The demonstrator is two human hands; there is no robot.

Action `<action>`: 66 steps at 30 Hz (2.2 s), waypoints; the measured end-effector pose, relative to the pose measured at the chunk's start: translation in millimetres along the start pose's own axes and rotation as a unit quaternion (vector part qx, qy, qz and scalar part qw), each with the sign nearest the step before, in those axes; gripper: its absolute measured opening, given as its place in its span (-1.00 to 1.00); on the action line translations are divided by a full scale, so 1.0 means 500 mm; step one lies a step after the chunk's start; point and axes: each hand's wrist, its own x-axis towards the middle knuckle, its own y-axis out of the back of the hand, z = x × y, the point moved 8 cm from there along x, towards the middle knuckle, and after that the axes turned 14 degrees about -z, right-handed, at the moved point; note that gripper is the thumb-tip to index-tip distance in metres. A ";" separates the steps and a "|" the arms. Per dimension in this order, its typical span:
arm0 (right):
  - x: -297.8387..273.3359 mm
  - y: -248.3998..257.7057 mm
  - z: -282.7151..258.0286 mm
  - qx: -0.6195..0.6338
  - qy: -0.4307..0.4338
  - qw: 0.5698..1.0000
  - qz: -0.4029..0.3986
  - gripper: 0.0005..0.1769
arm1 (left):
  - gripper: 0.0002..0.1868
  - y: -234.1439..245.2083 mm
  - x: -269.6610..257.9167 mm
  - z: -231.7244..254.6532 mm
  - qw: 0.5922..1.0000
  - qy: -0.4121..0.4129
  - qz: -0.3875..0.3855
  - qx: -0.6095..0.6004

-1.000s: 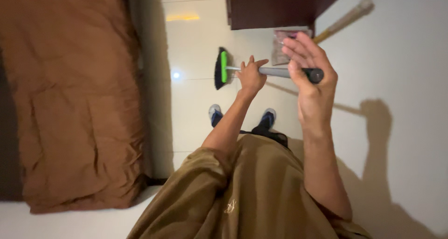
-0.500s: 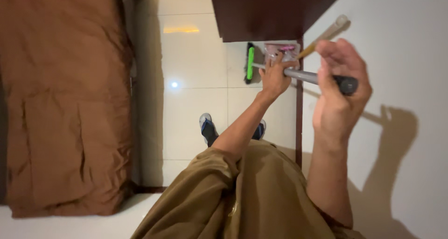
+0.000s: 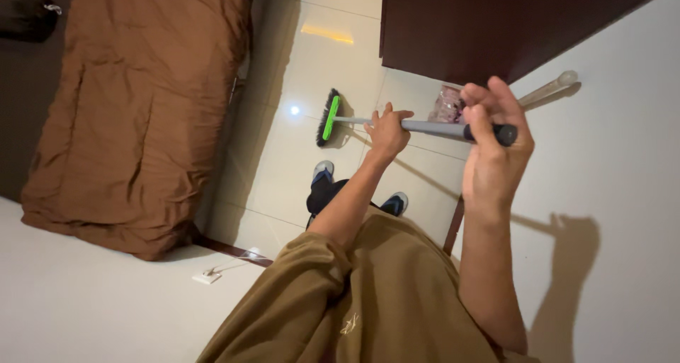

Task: The person sweeps the tiled floor using a broom, pushing debris along the floor next to a bed and furniture.

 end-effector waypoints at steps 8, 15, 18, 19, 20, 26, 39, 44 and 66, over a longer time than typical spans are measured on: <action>-0.009 0.022 -0.055 -0.122 -0.033 0.992 0.016 -0.57 | -0.38 -0.117 0.044 0.086 0.998 -0.023 -0.062 0.019; -0.021 0.046 -0.113 -0.188 0.005 0.982 -0.002 -0.62 | -0.45 -0.160 0.036 0.238 0.989 -0.135 -0.060 0.011; -0.027 0.079 -0.155 -0.197 0.063 0.978 -0.004 -0.75 | -0.31 -0.168 0.022 0.296 0.982 -0.179 -0.059 0.004; -0.026 0.094 -0.166 -0.197 0.064 0.978 0.003 -0.75 | -0.31 -0.167 0.020 0.306 0.981 -0.181 -0.063 0.007; -0.029 0.110 -0.186 -0.166 0.087 0.982 0.010 -0.72 | -0.45 -0.171 0.011 0.320 0.978 -0.193 -0.073 0.007; -0.077 0.177 -0.267 -0.150 0.068 0.977 0.137 -0.59 | -0.58 -0.205 -0.044 0.367 0.965 -0.229 -0.122 0.045; -0.137 0.170 -0.288 -0.242 0.102 0.960 0.101 -0.59 | -0.71 -0.430 -0.140 0.376 0.905 -0.313 -0.267 0.109; -0.123 0.141 -0.209 -0.242 0.037 0.969 0.045 -0.59 | -0.60 -0.480 -0.095 0.291 0.922 -0.284 -0.254 0.069; -0.070 0.063 -0.169 -0.198 0.076 0.977 0.005 -0.61 | -0.67 -0.303 -0.104 0.271 0.938 -0.313 -0.138 0.059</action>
